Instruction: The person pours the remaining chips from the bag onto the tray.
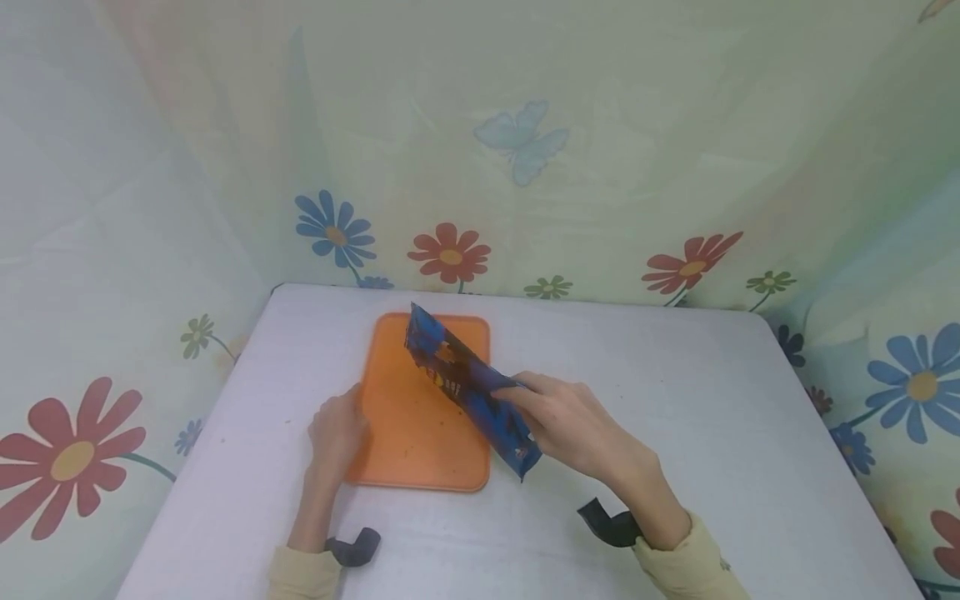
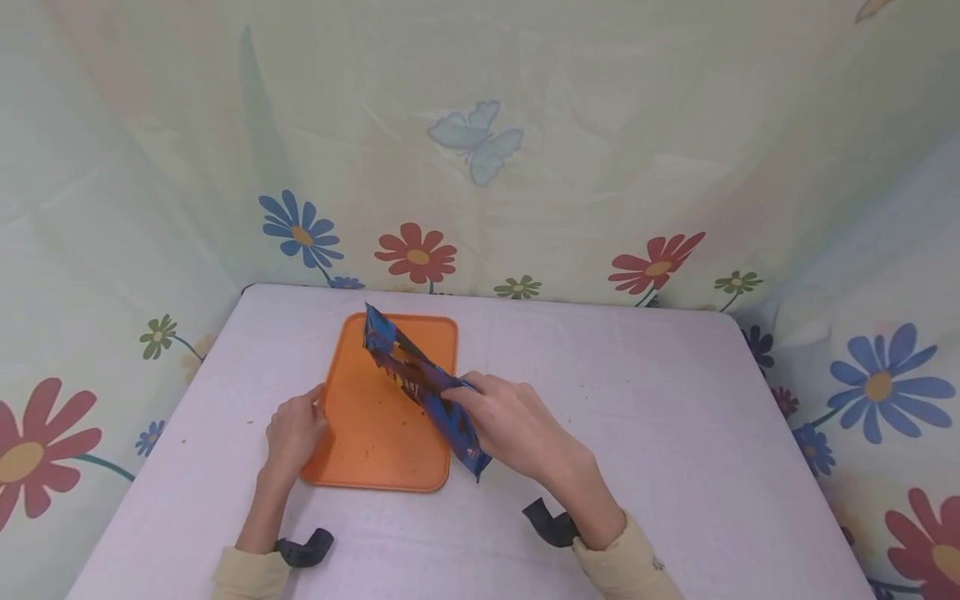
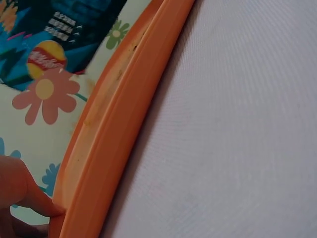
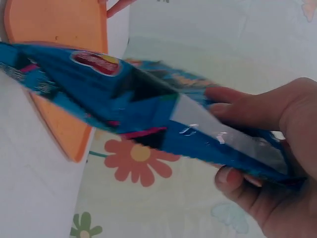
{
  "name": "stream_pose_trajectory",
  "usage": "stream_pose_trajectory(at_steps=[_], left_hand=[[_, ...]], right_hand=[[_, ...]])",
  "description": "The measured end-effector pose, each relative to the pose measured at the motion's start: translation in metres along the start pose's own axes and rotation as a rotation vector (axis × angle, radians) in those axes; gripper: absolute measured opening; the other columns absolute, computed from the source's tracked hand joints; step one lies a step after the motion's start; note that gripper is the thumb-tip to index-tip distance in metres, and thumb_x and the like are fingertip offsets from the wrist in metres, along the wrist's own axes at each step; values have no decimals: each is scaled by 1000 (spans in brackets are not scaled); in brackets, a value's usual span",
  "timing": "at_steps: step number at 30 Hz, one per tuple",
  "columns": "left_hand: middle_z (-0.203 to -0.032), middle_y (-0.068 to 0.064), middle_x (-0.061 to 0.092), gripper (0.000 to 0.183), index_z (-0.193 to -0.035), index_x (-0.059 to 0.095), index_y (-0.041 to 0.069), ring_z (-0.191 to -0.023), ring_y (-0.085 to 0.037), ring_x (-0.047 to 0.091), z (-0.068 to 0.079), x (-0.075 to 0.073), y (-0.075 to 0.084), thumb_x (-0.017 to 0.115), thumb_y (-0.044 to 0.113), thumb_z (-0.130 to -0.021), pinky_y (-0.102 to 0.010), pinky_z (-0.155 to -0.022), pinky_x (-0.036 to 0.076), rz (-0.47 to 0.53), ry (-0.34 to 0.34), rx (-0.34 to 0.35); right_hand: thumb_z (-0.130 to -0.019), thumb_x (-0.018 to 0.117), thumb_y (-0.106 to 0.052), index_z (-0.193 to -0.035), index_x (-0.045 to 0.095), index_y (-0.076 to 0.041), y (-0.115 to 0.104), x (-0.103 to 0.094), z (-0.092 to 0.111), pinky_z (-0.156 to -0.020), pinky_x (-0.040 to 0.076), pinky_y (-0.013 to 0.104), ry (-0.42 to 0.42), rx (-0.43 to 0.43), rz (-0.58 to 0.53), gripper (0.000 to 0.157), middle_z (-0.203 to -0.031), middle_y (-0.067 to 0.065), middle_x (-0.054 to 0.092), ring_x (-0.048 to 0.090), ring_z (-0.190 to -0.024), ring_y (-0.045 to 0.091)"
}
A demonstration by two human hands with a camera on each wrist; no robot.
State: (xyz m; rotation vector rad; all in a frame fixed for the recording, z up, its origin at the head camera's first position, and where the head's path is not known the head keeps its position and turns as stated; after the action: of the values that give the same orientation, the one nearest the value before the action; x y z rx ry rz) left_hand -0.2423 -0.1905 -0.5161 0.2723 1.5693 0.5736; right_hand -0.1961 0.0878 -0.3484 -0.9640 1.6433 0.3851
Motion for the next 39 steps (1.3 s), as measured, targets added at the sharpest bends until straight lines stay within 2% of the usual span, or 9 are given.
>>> stream_pose_trajectory(at_steps=[3,10,13,17,21,33,39], left_hand=[[-92,-22,71,46,-139,59,-4,-67,-26,58,0,-1,1,53,-3,-93,-40,-58,50,-6,0,1],[-83,-18,65,48,-142,55,-5,-57,-20,48,1,0,2,51,-4,-94,-30,-50,38,2,-30,4],[-91,-22,69,47,-142,56,-5,-60,-21,51,2,0,3,51,-3,-95,-30,-52,40,7,-25,6],[-93,-22,70,46,-141,56,-5,-61,-21,52,2,0,3,52,-3,-95,-30,-53,42,8,-18,7],[-82,-17,66,47,-141,57,-5,-57,-20,48,3,-1,3,52,-3,-94,-30,-50,39,7,-15,4],[-79,-16,65,47,-139,58,-5,-56,-19,47,4,1,0,53,-4,-93,-29,-49,37,12,-10,7],[-72,-12,60,49,-141,57,-6,-53,-17,44,3,-1,3,52,-6,-92,-28,-47,36,25,-7,17]], right_hand=[[-84,78,5,-117,76,-8,1,0,1,-65,55,18,-5,11,-12,36,-107,7,73,68,-80,12],[-87,76,3,-118,76,-7,5,1,3,-64,53,16,-26,34,-65,33,-106,6,72,65,-76,10],[-87,75,3,-119,75,-8,6,1,4,-64,52,15,-25,34,-65,33,-106,5,72,64,-75,9],[-87,76,2,-118,76,-8,6,2,5,-64,53,16,-29,35,-55,33,-104,5,72,63,-75,8],[-87,76,3,-117,77,-8,5,2,5,-63,52,16,-17,24,-48,32,-103,4,72,63,-74,7],[-85,78,5,-117,76,-8,2,2,5,-66,56,19,3,8,-29,35,-106,6,73,68,-79,11],[-82,79,8,-116,76,-7,-1,-6,4,-63,56,21,77,-33,2,37,-107,7,73,70,-80,13]])
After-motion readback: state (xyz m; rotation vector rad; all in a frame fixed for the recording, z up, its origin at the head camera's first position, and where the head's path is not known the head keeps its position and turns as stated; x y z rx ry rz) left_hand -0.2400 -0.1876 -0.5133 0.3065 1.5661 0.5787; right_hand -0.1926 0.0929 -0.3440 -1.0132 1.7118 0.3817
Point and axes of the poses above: each hand's wrist, its own z-axis away from the middle knuckle, its own x-axis out of the palm, y = z × x, the point moved 10 cm from there along -z, towards the middle knuckle
